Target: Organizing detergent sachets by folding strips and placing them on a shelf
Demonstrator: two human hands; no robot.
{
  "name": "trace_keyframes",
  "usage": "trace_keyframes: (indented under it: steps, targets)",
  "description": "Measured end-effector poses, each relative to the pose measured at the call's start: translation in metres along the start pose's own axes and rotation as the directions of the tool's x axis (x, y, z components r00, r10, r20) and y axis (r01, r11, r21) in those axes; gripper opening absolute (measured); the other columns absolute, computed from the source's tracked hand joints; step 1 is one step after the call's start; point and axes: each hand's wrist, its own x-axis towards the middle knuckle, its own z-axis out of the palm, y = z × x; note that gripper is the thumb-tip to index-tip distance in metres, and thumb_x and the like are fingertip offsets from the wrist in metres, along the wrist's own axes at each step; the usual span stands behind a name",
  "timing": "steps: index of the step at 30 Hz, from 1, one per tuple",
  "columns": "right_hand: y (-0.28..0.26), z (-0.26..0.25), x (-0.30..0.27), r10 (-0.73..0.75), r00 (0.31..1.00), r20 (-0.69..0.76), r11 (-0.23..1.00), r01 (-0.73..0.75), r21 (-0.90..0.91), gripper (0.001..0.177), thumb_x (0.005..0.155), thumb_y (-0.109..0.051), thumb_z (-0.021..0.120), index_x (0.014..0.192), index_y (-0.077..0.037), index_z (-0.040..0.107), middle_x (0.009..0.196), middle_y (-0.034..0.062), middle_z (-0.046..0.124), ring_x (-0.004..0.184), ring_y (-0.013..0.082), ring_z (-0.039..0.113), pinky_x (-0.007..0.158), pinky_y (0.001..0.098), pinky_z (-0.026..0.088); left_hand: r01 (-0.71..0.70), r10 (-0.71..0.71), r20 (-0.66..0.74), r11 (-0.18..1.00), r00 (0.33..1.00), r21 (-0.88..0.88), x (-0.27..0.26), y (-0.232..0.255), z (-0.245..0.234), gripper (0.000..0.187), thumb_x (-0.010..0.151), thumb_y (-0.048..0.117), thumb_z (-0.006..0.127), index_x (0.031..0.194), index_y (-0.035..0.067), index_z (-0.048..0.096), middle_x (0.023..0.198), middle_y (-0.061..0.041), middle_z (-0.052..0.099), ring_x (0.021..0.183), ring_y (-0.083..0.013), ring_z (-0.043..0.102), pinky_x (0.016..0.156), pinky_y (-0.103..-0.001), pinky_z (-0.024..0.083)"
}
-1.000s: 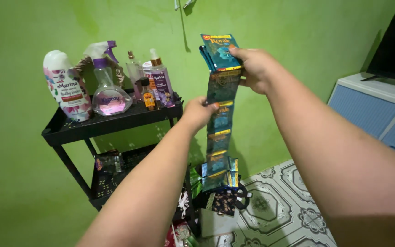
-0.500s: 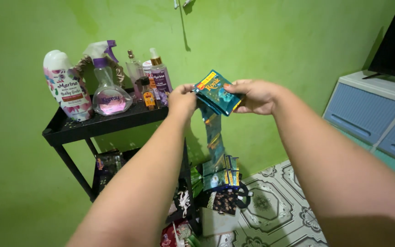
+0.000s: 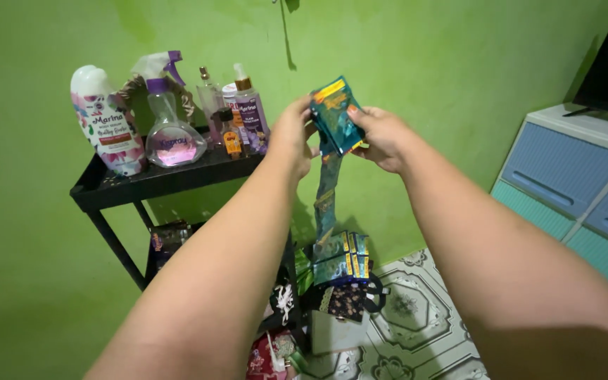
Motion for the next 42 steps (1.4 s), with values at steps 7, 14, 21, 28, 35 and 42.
trace_keyframes:
  steps: [7, 14, 21, 28, 35, 42]
  targets:
    - [0.003, 0.014, 0.007, -0.069, 0.990, -0.126, 0.998, 0.068, -0.010, 0.034, 0.103, -0.038, 0.054, 0.128, -0.016, 0.052, 0.108, 0.0013, 0.066, 0.098, 0.0169, 0.064, 0.090, 0.0451, 0.054, -0.146, 0.148, 0.006, 0.961, 0.989, 0.234, -0.022, 0.006, 0.022, 0.072, 0.091, 0.030, 0.075, 0.149, 0.014, 0.036, 0.131, -0.011, 0.061, 0.118, -0.0228, 0.059, 0.092, -0.045, 0.050]
    - [-0.010, 0.014, -0.017, -0.103, 0.989, -0.108, 0.982, 0.084, -0.169, 0.059, 0.090, -0.041, 0.071, 0.140, -0.024, 0.046, 0.132, 0.0000, 0.062, 0.120, 0.0167, 0.051, 0.109, 0.0487, 0.026, -0.350, 0.358, 0.017, 0.900, 0.933, 0.261, -0.009, -0.002, 0.018, 0.069, 0.086, -0.008, 0.062, 0.148, 0.008, 0.037, 0.127, -0.014, 0.065, 0.110, -0.0224, 0.067, 0.091, -0.033, 0.056]
    - [-0.018, 0.001, -0.016, -0.185, 0.975, 0.120, 0.983, 0.185, 0.007, 0.057, 0.085, -0.039, 0.077, 0.130, -0.011, 0.056, 0.118, 0.0054, 0.071, 0.109, 0.0213, 0.067, 0.096, 0.0498, 0.051, -0.113, 0.100, 0.074, 0.973, 0.992, 0.202, -0.019, 0.001, 0.011, 0.090, 0.085, 0.008, 0.076, 0.154, 0.014, 0.019, 0.127, -0.015, 0.065, 0.113, -0.0224, 0.064, 0.092, -0.035, 0.050]
    - [-0.046, -0.006, -0.027, -0.144, 0.990, -0.007, 0.987, 0.144, 0.069, 0.046, 0.085, -0.042, 0.075, 0.121, -0.016, 0.061, 0.116, 0.0049, 0.072, 0.105, 0.0229, 0.071, 0.097, 0.0519, 0.055, -0.161, -0.107, 0.274, 0.589, 0.956, 0.792, 0.005, -0.061, -0.030, 0.042, 0.074, 0.012, 0.087, 0.112, 0.002, 0.074, 0.100, -0.010, 0.077, 0.083, -0.0202, 0.071, 0.080, -0.037, 0.058]
    - [-0.049, -0.011, -0.041, 0.041, 0.998, -0.037, 0.999, -0.042, -0.027, 0.051, 0.085, -0.059, 0.064, 0.119, -0.022, 0.068, 0.122, -0.0005, 0.074, 0.117, 0.0186, 0.064, 0.102, 0.0545, 0.035, -0.130, 0.131, 0.051, 0.722, 0.990, 0.679, 0.015, -0.058, -0.032, 0.031, 0.078, 0.005, 0.083, 0.106, 0.004, 0.071, 0.095, -0.009, 0.075, 0.080, -0.0185, 0.070, 0.070, -0.034, 0.058]
    - [-0.022, -0.023, -0.029, 0.142, 0.985, 0.100, 0.989, -0.147, 0.037, 0.048, 0.084, -0.052, 0.071, 0.119, -0.018, 0.066, 0.112, 0.0057, 0.073, 0.107, 0.0260, 0.068, 0.101, 0.0542, 0.051, 0.015, -0.014, -0.057, 1.000, 0.998, 0.005, 0.041, -0.054, -0.042, 0.024, 0.092, 0.001, 0.062, 0.114, 0.009, 0.064, 0.103, -0.008, 0.068, 0.085, -0.0190, 0.066, 0.075, -0.032, 0.058]
